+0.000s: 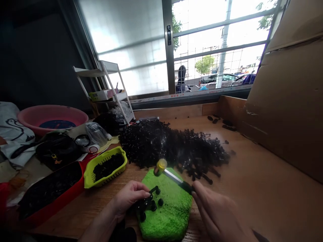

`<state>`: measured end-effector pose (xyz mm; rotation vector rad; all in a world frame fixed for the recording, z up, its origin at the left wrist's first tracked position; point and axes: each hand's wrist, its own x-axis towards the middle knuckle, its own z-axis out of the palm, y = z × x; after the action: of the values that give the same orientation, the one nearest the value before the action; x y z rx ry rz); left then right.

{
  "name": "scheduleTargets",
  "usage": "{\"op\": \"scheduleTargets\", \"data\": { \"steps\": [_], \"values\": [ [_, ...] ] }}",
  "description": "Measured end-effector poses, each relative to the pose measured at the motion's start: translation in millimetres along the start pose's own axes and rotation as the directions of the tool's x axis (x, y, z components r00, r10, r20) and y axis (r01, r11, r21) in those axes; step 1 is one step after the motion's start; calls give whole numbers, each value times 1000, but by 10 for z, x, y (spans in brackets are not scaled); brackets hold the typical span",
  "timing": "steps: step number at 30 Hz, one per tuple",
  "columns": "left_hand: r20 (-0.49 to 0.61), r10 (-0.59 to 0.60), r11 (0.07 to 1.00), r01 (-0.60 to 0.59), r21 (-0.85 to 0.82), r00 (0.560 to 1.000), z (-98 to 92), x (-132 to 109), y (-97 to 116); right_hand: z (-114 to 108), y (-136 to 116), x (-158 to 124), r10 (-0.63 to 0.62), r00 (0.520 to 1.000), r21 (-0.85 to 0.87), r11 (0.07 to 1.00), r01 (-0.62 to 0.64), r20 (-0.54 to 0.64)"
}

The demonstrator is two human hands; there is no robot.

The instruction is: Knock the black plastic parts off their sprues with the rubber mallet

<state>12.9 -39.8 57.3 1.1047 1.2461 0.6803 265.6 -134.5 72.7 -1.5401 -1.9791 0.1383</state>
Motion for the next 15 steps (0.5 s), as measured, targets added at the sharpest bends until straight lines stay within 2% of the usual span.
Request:
{"op": "scheduleTargets", "data": {
  "steps": [1, 2, 4, 5, 8, 10, 12, 15],
  "values": [
    [13, 3, 1000, -4, 7, 1000, -3, 7, -1, -26, -24, 10, -12, 997, 27, 1000, 14, -76],
    [19, 8, 1000, -8, 9, 1000, -5, 13, -2, -34, -45, 24, -17, 995, 37, 999, 21, -96],
    [15, 11, 1000, -11, 16, 1000, -1, 20, -5, 16, -54, 55, -29, 1000, 23, 999, 29, 3],
    [2, 11, 1000, -11, 22, 1000, 3, 20, -5, 68, -38, 64, 3, 990, -51, 999, 4, 143],
    [-39, 12, 999, -11, 38, 999, 18, 5, -10, 214, 61, 34, 25, 977, -142, 990, 5, 211],
    [-28, 19, 1000, -19, 10, 999, 17, -8, -26, 229, 120, -29, 39, 989, -66, 997, -30, 144],
    [4, 19, 997, -19, -70, 1000, -2, -13, -59, 174, 145, -108, 78, 996, 87, 993, -81, 38],
    [51, 43, 982, -32, -188, 998, -52, -6, -126, 69, 138, -206, 169, 984, 255, 955, -151, -48]
  ]
}}
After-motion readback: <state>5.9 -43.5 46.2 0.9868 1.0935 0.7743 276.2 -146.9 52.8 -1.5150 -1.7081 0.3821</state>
